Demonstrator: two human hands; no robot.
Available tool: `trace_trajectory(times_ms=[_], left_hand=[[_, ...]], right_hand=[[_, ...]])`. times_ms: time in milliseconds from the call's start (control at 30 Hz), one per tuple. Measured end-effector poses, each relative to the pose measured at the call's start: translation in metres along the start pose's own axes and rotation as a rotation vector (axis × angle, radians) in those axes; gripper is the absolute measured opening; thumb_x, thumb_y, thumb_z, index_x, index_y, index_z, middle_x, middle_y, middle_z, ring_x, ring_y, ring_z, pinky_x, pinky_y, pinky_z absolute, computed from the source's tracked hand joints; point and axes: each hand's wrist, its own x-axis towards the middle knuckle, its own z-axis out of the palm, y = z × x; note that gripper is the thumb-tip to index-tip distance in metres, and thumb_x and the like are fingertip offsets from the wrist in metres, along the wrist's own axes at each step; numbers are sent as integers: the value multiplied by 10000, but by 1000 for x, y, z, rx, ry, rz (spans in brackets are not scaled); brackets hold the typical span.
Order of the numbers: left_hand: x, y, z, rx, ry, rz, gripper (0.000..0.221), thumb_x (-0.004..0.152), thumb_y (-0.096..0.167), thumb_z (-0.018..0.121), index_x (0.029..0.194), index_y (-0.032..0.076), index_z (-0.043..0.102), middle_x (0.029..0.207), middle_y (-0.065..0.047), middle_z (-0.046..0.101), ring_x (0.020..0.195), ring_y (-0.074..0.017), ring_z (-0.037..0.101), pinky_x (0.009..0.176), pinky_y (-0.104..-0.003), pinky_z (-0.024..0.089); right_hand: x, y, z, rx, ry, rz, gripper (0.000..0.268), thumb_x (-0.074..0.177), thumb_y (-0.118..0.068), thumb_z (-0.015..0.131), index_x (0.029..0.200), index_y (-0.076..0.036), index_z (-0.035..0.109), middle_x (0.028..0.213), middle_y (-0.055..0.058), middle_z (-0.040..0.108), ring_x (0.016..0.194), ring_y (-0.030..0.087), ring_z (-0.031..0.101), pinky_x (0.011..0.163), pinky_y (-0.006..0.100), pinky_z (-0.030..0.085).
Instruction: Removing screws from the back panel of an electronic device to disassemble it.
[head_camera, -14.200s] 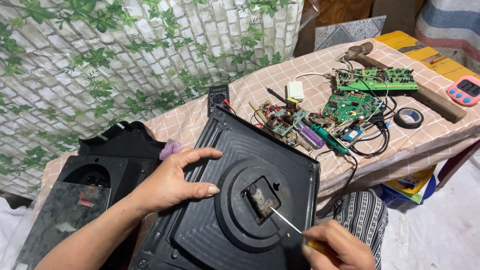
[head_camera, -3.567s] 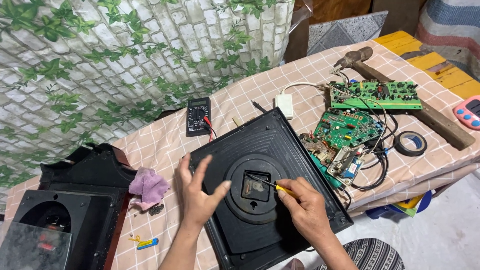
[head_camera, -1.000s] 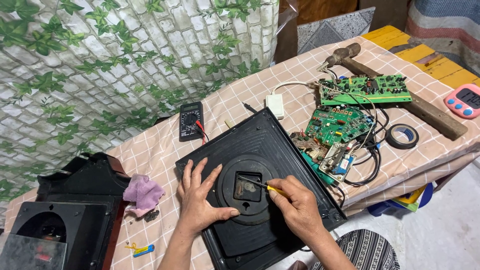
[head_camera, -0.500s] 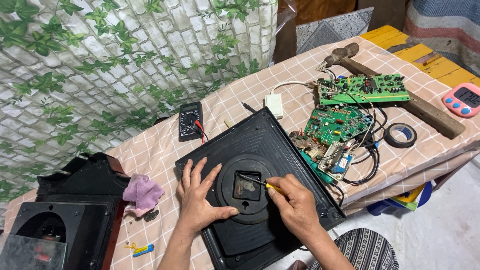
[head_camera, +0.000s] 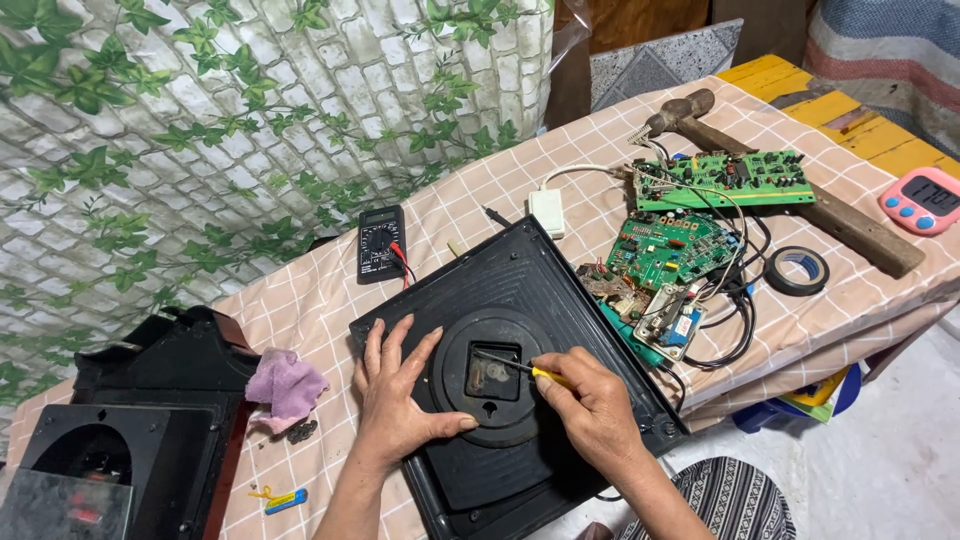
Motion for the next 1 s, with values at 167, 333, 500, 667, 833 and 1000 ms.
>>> trace_trajectory(times_ms=[167,333,500,667,833,1000], left_hand=[[5,8,-11,65,-87,-41,1197,465,867,768,1507,343,498,1642,-43,311,1565,-368,17,1113,-764,6],[20,21,-25,168,-171,55,1252,481,937,679,1517,267,467,1573,-43,396,1547,-389,32,1073,-820,-5],[27,31,-26,155,-255,170,1349,494,895,769,1543,133,393,1499,-98,458,1547,-382,85,1083,-831,-21],[30,29,-25,161,-220,220,1325,491,916,729,1504,107,453,1478,-93,509,1545,-371,136,1081,-833,11],[30,26,-24,148,-193,247,1305,511,925,690,1494,96,466,1471,-105,525,1549,-363,161,1080,-832,11],[31,24,-23,185,-196,257,1335,461,942,723,1474,107,483,1442,-75,541,1541,-362,189,1066,-837,52]], right_hand=[[1,-1,0,-6,5,27,203,912,-169,679,1056,-76,789,801,-10,617,689,106,597,683,248,469],[3,-2,1,6,12,40,190,902,-169,680,1033,-77,781,846,7,679,756,118,657,710,248,499],[8,-3,-4,-16,-51,141,216,888,-220,664,1024,-106,788,912,-22,744,802,115,691,724,274,501],[10,1,-7,19,-78,137,214,890,-210,671,1014,-85,793,890,-6,724,776,124,676,708,275,496],[12,1,-9,23,-88,117,225,881,-190,673,1029,-82,803,862,-1,697,766,134,663,711,282,493],[17,1,-11,8,-78,101,205,862,-167,688,996,-76,813,814,-1,675,722,128,640,674,272,475]])
